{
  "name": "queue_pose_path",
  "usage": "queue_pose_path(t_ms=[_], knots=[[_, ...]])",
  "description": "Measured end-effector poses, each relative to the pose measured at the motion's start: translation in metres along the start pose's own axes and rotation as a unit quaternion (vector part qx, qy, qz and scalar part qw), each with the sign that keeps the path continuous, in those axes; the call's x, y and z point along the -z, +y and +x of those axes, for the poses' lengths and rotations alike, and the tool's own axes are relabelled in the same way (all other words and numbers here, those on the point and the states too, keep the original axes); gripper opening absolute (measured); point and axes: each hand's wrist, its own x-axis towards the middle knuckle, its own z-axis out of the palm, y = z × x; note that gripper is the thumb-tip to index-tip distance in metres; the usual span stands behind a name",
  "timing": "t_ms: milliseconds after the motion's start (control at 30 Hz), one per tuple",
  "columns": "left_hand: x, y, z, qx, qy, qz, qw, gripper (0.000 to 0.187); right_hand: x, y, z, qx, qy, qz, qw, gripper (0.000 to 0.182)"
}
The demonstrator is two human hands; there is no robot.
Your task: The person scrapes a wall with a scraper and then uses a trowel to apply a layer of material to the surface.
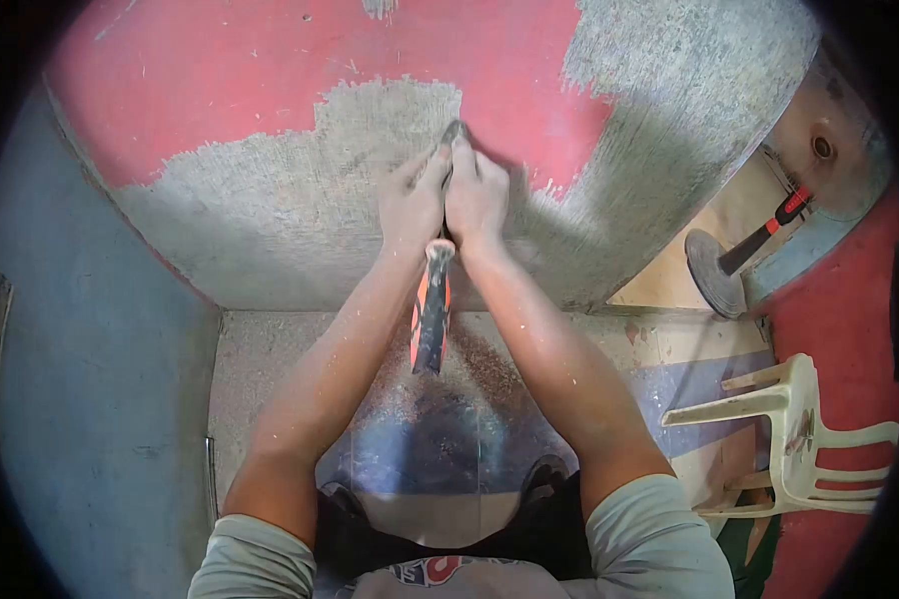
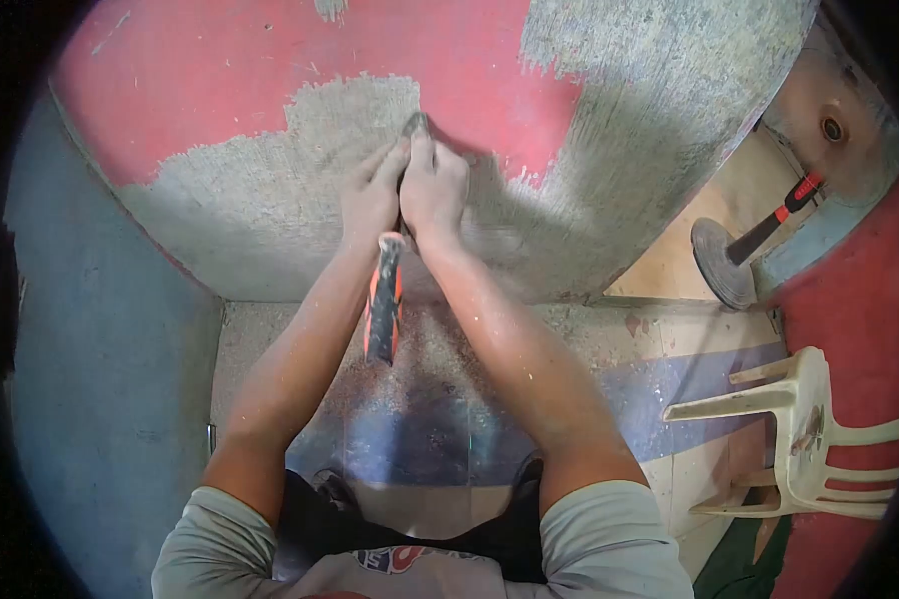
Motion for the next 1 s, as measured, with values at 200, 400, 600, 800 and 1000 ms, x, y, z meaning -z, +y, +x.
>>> queue_pose_path(t_ms=[200, 400, 600, 800, 1000], knots=[[-0.001, 0.005, 0.001, -0.021, -0.02, 0.005, 1.0, 0.035, 0.002, -0.004, 0.006, -0.022, -0.03, -0.005, 0.999, 0.046], [-0.012, 0.029, 0.014, -0.019, -0.017, -0.051, 0.998, 0.034, 0.0, -0.031, 0.018, -0.017, -0.031, 0.026, 0.999, 0.044], [0.002, -0.011, -0.017, 0.064, -0.012, -0.053, 0.996, 0.032, 0.006, 0.01, -0.013, -0.074, -0.028, -0.029, 0.996, 0.044], [-0.013, 0.036, 0.0, -0.008, -0.017, -0.036, 0.999, 0.031, -0.001, -0.018, 0.019, -0.028, -0.024, 0.039, 0.999, 0.045], [0.003, -0.009, -0.017, 0.033, -0.016, -0.003, 0.999, 0.038, 0.003, 0.018, -0.015, -0.05, -0.018, -0.001, 0.999, 0.047]])
